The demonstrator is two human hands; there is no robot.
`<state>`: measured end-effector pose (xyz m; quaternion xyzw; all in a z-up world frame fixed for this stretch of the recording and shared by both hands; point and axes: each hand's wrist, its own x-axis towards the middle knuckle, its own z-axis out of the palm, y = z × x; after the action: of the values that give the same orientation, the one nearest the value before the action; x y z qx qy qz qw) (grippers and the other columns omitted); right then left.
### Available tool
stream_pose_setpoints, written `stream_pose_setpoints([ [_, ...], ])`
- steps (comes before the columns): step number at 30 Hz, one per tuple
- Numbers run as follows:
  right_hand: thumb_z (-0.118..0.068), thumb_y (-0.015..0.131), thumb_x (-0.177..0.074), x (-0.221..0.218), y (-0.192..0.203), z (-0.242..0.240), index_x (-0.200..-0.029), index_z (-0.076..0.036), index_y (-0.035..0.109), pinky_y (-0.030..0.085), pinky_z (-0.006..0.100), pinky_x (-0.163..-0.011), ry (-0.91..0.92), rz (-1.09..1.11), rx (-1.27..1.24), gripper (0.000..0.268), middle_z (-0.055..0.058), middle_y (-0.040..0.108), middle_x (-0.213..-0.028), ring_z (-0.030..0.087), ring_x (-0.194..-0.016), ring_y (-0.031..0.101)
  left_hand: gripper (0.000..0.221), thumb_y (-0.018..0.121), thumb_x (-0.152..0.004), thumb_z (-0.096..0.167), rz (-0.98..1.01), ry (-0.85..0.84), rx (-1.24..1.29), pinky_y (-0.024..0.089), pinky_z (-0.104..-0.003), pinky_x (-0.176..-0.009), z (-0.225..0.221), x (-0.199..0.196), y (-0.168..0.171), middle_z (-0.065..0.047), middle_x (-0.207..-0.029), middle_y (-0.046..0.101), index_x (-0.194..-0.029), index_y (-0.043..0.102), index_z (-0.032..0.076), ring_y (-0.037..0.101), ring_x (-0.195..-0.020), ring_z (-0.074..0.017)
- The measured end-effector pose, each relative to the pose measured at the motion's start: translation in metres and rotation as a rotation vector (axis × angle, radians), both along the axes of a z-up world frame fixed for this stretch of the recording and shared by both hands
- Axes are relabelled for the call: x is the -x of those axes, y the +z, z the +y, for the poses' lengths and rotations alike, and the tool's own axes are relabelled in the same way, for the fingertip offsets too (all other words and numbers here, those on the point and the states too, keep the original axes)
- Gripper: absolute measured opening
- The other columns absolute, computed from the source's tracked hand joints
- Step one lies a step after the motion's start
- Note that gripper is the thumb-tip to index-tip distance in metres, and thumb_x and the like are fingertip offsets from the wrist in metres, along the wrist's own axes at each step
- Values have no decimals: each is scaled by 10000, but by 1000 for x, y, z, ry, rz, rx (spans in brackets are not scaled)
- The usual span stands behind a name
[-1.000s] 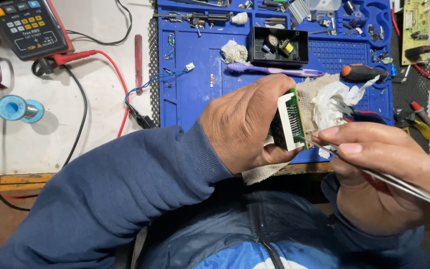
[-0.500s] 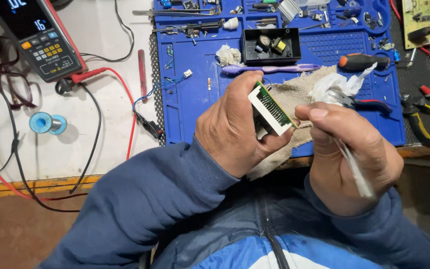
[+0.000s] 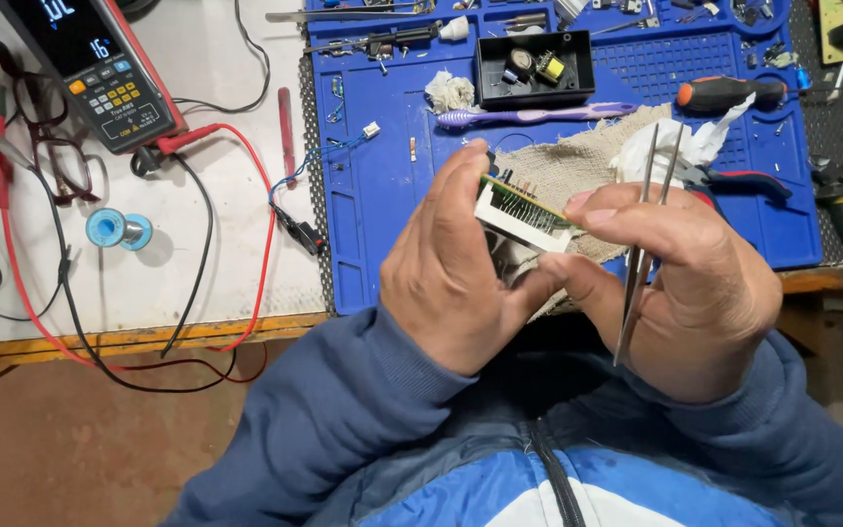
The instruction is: Repairing a digital display module and circuit board using a multimeter and tweezers.
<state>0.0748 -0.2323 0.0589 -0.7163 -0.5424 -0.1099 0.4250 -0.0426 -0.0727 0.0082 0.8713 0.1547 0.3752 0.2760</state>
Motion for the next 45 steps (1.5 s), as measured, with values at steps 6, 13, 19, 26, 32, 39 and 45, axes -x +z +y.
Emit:
stream_pose_setpoints([
  [6, -35, 966, -1109, -34, -9, -6, -1410, -56, 562, 724, 452, -980, 309, 81, 39, 504, 280, 818, -1206, 420, -1166, 906, 693, 1007, -1087, 381, 108, -292, -12, 556, -669, -1340, 49, 40, 40, -229, -1666, 714, -1540, 593, 62, 761, -1569, -423],
  [13, -64, 893, -1127, -49, 5, 2, -1350, -41, 565, 721, 519, -1066, 467, 39, 78, 398, 296, 809, -1272, 464, -1204, 887, 337, 869, -1136, 313, 42, -469, -21, 511, -585, -1236, 63, 29, 38, -97, -1342, 816, -1361, 731, 104, 806, -1272, -345],
  [19, -108, 788, -1110, -48, 14, 8, -1257, -25, 671, 731, 554, -1077, 564, 74, 99, 206, 323, 797, -1264, 492, -1226, 876, 306, 843, -1158, 334, -22, -416, -28, 521, -521, -1029, 53, 27, 33, -120, -1227, 780, -1331, 769, 93, 775, -1098, -351],
  [26, -63, 851, -1093, -51, 2, 0, -1243, -13, 664, 727, 576, -1091, 527, 81, 59, 244, 356, 793, -1295, 514, -1241, 878, 262, 859, -1170, 293, -82, -446, -5, 546, -526, -1058, 49, 20, 23, -112, -1292, 760, -1350, 791, 116, 778, -1135, -344],
  [32, 47, 726, -1181, -51, 2, 17, -1190, -1, 701, 739, 599, -1070, 504, 10, -42, 54, 384, 788, -1281, 520, -1216, 878, 335, 935, -1161, 184, -79, -466, 11, 684, -499, -1115, 54, 19, 28, -192, -1399, 798, -1398, 756, 27, 860, -1255, -386],
  [39, 79, 732, -1202, -59, -6, 49, -1146, 42, 693, 752, 618, -1083, 551, 15, -92, 78, 412, 787, -1286, 579, -1216, 879, 271, 804, -1223, 216, -73, -257, -226, 660, -525, -1011, 60, 22, 31, -199, -1368, 801, -1373, 764, -6, 851, -1158, -407],
  [45, 195, 723, -1212, -69, -21, 25, -1425, 38, 569, 704, 600, -1208, 506, 87, 35, 306, 486, 747, -1519, 586, -1379, 831, 348, 797, -1204, 329, -45, -204, -247, 648, -523, -1016, 56, 19, 17, -168, -1396, 815, -1364, 775, 21, 862, -1153, -394],
])
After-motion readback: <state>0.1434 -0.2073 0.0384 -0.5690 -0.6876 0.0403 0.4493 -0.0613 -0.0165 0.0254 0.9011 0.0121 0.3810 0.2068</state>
